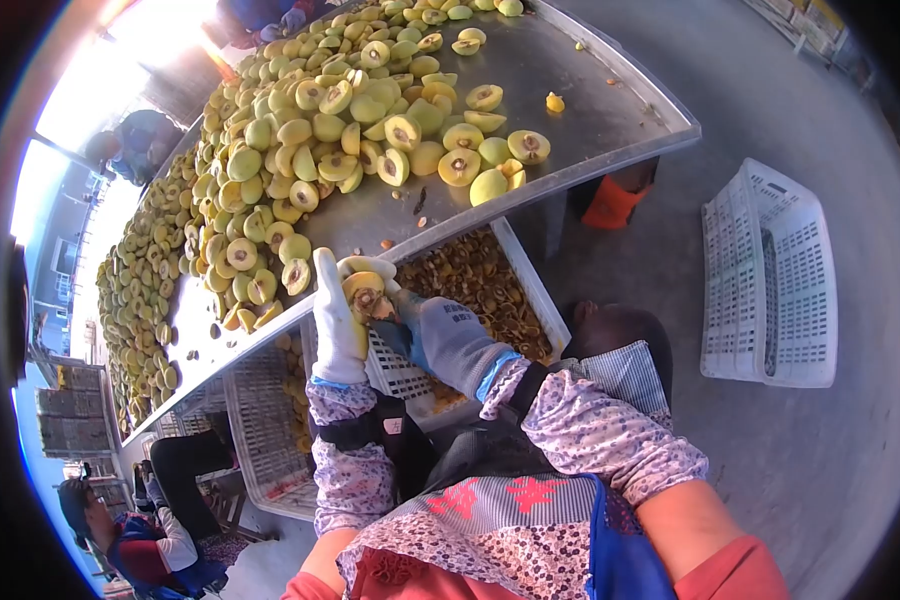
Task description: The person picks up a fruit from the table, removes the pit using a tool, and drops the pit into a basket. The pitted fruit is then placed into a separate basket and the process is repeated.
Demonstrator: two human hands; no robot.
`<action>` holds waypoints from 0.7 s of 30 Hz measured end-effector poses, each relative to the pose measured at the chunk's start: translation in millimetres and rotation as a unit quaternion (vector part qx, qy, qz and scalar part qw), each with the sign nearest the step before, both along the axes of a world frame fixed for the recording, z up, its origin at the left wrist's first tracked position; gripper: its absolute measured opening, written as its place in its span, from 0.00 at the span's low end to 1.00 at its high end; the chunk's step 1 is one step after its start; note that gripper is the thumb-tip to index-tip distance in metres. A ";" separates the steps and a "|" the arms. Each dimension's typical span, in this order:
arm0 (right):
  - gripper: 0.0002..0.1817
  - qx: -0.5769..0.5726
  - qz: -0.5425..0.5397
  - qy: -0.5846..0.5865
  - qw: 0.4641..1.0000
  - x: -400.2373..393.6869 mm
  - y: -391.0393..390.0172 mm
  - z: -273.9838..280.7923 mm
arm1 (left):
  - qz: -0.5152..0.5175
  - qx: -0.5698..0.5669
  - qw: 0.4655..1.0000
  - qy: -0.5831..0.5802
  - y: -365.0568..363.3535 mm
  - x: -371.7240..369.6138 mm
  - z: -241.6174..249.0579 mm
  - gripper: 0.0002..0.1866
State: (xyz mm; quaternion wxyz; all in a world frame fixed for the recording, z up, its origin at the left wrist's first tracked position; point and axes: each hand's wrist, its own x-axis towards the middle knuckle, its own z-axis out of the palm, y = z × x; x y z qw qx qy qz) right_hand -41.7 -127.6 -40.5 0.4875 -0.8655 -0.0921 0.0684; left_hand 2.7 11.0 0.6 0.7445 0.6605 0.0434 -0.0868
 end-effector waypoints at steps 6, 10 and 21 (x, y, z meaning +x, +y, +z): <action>0.17 -0.082 0.029 -0.002 0.996 1.3 -7.6 5.7 | -0.013 0.083 0.994 0.068 1.3 -3.6 18.7 0.39; 0.18 -0.071 0.006 -0.064 0.995 -3.1 -7.8 -7.6 | -0.048 0.100 0.992 0.054 3.9 -4.7 14.8 0.34; 0.24 0.135 -0.040 0.009 0.990 0.4 -9.7 -5.0 | -0.090 -0.042 0.994 -0.052 -2.3 -11.2 7.1 0.31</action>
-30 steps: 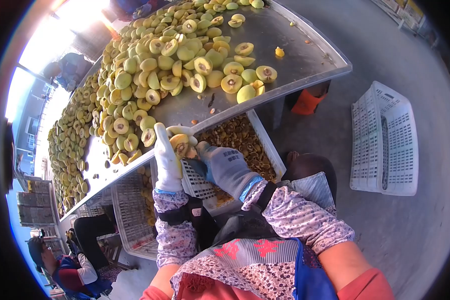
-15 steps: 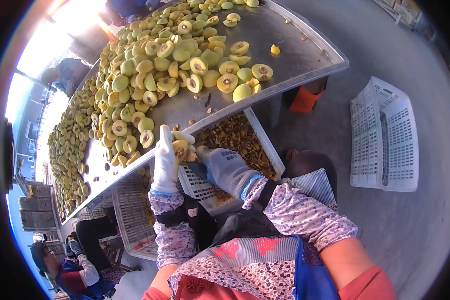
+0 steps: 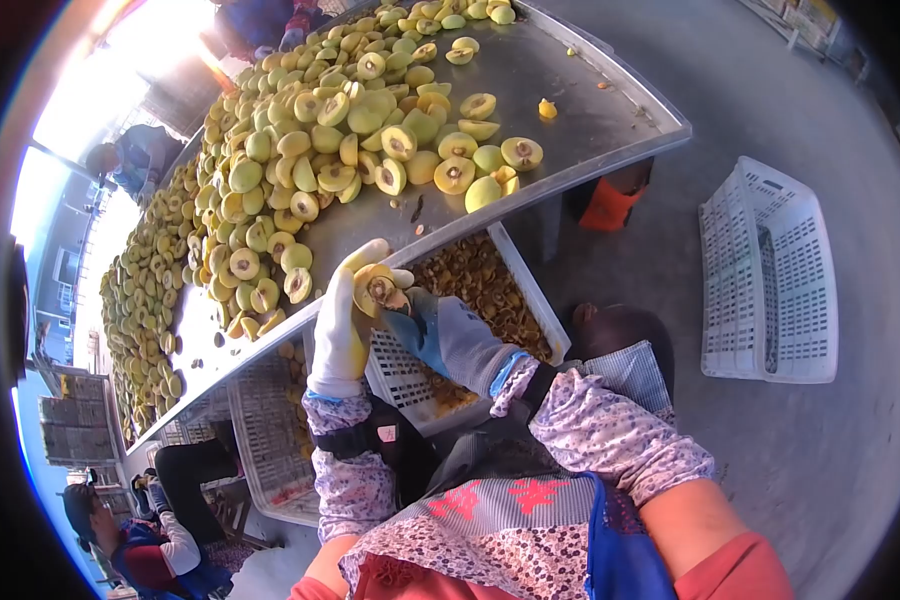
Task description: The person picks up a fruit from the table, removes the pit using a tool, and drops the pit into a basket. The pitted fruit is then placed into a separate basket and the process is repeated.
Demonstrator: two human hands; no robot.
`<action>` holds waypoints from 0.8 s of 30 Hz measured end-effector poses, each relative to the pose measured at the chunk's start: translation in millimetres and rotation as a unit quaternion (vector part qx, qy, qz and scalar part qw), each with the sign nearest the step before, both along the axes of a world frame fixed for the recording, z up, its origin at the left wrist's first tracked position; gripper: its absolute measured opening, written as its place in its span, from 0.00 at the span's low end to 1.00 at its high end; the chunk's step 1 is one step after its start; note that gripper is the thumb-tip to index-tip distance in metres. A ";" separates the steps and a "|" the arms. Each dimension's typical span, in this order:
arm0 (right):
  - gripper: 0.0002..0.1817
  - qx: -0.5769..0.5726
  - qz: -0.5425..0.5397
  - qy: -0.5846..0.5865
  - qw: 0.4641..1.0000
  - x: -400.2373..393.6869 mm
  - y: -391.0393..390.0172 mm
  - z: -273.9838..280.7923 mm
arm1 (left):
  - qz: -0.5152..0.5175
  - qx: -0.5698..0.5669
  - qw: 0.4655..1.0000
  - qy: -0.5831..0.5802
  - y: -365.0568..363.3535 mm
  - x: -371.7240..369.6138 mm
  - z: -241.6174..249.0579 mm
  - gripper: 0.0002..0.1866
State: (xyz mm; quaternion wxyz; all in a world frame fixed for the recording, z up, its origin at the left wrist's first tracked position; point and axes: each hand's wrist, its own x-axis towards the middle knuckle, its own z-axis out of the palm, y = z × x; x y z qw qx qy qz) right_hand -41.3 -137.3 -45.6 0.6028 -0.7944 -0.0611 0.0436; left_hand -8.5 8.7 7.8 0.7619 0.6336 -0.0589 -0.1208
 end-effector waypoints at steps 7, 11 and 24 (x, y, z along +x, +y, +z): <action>0.19 0.177 -0.009 -0.026 0.984 -2.1 14.3 1.6 | 0.037 0.056 0.998 -0.009 2.0 7.9 -15.3 0.32; 0.18 0.121 0.010 0.035 0.992 -0.9 10.7 10.8 | 0.065 0.147 0.981 -0.106 -1.3 9.1 -21.8 0.33; 0.18 0.098 0.058 0.050 0.992 -2.9 10.6 1.0 | 0.102 0.029 0.994 0.021 -5.5 1.5 -11.3 0.34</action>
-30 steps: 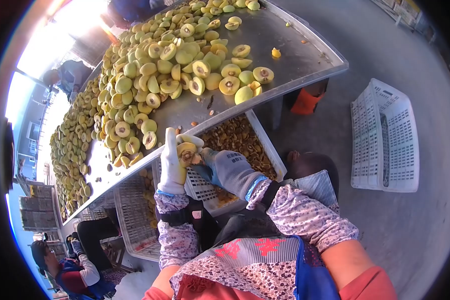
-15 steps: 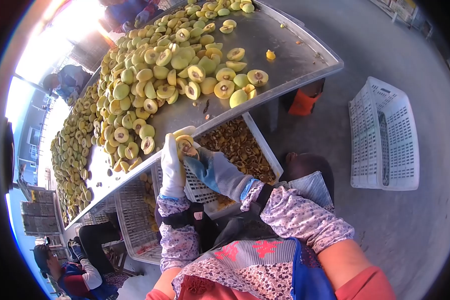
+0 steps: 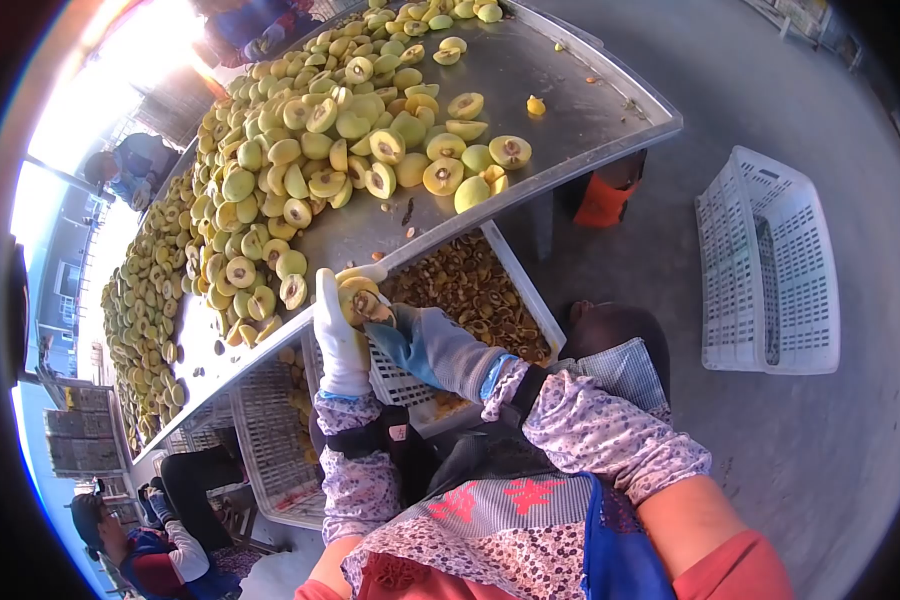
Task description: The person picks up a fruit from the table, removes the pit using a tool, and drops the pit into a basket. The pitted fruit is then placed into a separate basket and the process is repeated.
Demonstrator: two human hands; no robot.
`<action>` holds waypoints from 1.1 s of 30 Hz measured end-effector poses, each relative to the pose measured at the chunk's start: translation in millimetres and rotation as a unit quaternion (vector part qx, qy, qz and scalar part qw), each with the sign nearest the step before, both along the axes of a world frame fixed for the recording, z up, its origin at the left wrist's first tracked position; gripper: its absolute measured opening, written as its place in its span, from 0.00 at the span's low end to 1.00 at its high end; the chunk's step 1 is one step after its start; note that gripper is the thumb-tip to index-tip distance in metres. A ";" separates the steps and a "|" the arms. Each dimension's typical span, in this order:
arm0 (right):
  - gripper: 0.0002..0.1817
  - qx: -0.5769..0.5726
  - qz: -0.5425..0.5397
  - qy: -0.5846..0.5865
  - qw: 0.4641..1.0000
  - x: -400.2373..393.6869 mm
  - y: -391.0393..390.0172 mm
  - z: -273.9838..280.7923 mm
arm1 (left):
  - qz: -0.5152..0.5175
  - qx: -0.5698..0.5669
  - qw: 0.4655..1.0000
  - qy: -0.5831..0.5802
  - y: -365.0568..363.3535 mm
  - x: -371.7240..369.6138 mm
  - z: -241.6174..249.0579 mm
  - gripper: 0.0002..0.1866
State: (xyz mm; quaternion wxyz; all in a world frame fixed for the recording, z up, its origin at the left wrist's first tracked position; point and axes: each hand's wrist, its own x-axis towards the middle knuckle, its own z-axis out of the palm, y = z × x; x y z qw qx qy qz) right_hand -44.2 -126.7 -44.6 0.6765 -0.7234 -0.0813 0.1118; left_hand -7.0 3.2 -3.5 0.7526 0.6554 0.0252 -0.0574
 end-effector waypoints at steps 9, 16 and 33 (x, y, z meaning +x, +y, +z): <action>0.23 -0.005 0.008 0.078 0.997 -2.8 -0.9 10.9 | 0.019 0.024 0.998 0.061 -2.9 2.7 -0.2 0.35; 0.27 0.019 -0.014 0.068 0.997 -5.0 7.8 3.6 | 0.046 0.059 0.993 0.088 -4.8 4.5 -0.4 0.36; 0.31 0.182 0.201 0.404 0.873 0.9 -12.2 64.5 | -0.039 -0.087 0.995 0.025 4.9 5.6 7.2 0.25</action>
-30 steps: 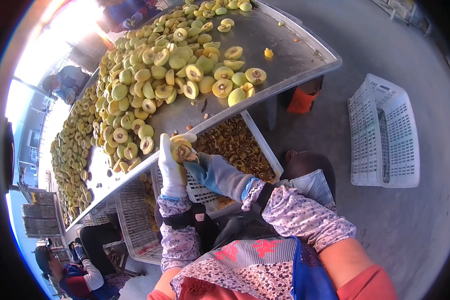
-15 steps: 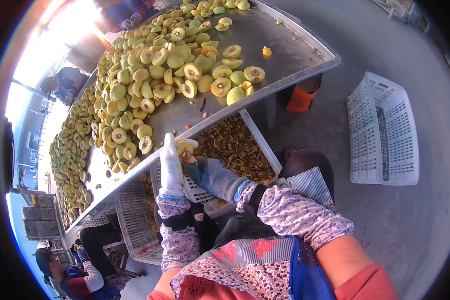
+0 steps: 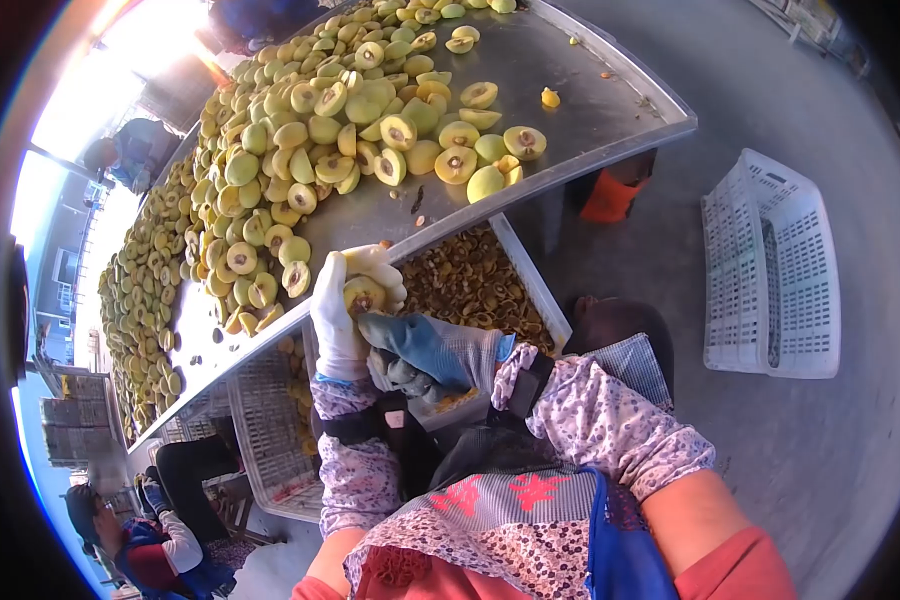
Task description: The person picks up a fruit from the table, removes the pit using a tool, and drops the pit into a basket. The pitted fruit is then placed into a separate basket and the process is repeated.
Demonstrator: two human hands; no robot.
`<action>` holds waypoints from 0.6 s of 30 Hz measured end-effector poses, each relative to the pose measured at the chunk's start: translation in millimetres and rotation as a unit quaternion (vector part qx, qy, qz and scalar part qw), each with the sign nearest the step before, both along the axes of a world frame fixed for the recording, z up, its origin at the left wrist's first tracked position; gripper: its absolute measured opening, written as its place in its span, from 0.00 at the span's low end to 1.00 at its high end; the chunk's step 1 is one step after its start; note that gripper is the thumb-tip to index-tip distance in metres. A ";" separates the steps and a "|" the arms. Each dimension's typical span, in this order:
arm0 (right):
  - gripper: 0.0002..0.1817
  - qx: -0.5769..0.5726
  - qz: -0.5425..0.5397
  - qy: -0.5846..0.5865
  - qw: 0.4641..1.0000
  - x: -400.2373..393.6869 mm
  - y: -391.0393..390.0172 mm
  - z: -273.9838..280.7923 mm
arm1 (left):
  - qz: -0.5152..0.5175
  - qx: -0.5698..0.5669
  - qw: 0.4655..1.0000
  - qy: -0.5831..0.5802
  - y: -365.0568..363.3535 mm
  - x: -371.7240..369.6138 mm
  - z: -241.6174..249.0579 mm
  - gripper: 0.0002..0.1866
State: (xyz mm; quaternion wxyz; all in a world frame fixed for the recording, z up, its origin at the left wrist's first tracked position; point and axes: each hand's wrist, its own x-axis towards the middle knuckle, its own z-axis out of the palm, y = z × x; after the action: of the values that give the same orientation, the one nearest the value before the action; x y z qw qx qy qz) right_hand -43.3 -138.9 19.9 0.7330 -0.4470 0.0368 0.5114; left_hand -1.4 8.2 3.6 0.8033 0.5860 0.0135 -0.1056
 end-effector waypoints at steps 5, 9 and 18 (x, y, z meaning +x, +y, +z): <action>0.31 0.101 0.036 0.003 0.994 1.3 -0.1 -18.0 | -0.060 -0.157 0.985 -0.043 5.5 3.6 -17.8 0.23; 0.32 -0.075 0.026 -0.196 0.977 4.4 11.5 -25.5 | 0.052 -0.236 0.970 0.021 1.3 3.3 -8.7 0.21; 0.22 -0.494 0.031 -0.433 0.753 2.0 4.7 -51.8 | 0.430 0.276 0.860 0.006 159.6 -11.6 19.8 0.25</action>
State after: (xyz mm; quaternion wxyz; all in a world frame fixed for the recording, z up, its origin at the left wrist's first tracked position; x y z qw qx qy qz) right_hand -41.4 -134.2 -31.9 0.3309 -0.9217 -0.0508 0.1961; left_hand -13.0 167.8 23.5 0.5744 0.7188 0.2977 0.2545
